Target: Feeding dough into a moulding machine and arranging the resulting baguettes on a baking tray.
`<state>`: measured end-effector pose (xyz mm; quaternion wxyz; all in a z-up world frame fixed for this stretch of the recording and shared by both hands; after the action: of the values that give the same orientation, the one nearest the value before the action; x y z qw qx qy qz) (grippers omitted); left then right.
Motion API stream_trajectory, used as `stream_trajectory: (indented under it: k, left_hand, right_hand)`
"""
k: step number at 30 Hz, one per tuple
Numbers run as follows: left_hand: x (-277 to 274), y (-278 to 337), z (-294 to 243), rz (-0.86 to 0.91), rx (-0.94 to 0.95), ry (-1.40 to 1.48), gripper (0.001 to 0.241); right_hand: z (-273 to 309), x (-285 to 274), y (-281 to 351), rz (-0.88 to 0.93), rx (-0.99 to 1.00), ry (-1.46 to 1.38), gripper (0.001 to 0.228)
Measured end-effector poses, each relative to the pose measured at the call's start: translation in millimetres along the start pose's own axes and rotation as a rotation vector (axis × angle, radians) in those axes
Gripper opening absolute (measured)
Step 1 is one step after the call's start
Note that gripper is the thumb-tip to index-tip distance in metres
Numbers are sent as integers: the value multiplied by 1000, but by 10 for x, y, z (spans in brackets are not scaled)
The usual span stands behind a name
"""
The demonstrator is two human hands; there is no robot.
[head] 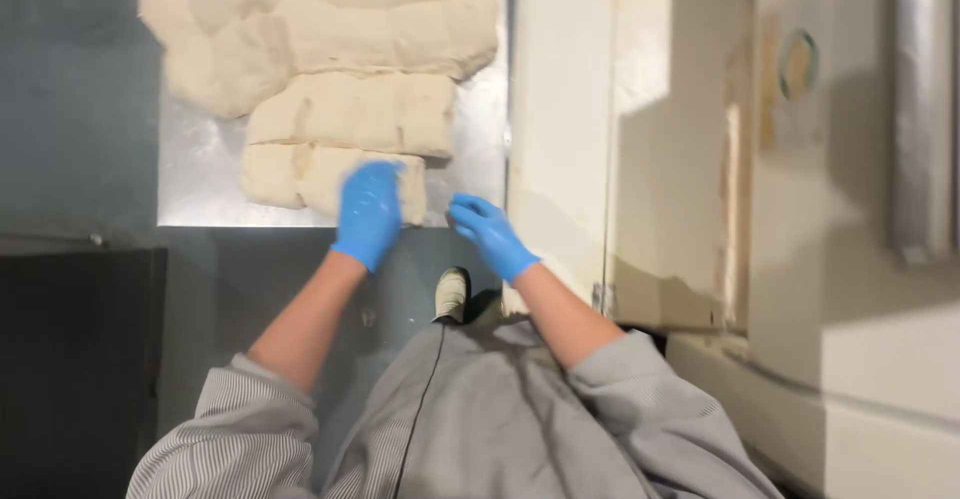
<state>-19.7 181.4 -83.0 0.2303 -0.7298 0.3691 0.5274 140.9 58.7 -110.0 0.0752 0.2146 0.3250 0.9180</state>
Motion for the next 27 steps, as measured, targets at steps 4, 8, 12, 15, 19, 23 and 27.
stream_trajectory:
  k: [4, 8, 12, 15, 19, 23, 27]
  left_hand:
    - [-353, 111, 672, -522, -108, -117, 30]
    - [-356, 69, 803, -547, -166, -188, 30]
    - [-265, 197, 842, -560, -174, -198, 31]
    - [-300, 144, 726, -569, -90, -146, 30]
    - [-297, 27, 751, -499, -89, -221, 30]
    - [-258, 73, 799, -480, -106, -281, 33]
    - [-370, 15, 775, -475, -65, -212, 30]
  right_hand:
    - [-103, 553, -870, -203, 133, -103, 75]
    - [37, 925, -1043, -289, 24, 250, 66]
    - [34, 893, -891, -261, -291, 421, 57]
    - [85, 620, -520, -102, -121, 19, 56]
    - [308, 491, 4, -22, 22, -181, 57]
    - [426, 467, 477, -96, 20, -279, 60]
    - [699, 401, 821, -236, -42, -395, 63]
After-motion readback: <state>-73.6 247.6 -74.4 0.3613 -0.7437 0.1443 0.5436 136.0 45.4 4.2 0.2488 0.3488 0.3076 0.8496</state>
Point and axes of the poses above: each hand's wrist, its own y-axis away from the middle knuckle, its own x-axis out of the palm, z = x × y, the point moved 6 cm from there along -y, towards the middle knuckle, and after that the axes turned 8 degrees about x, right-handed, at the moved point
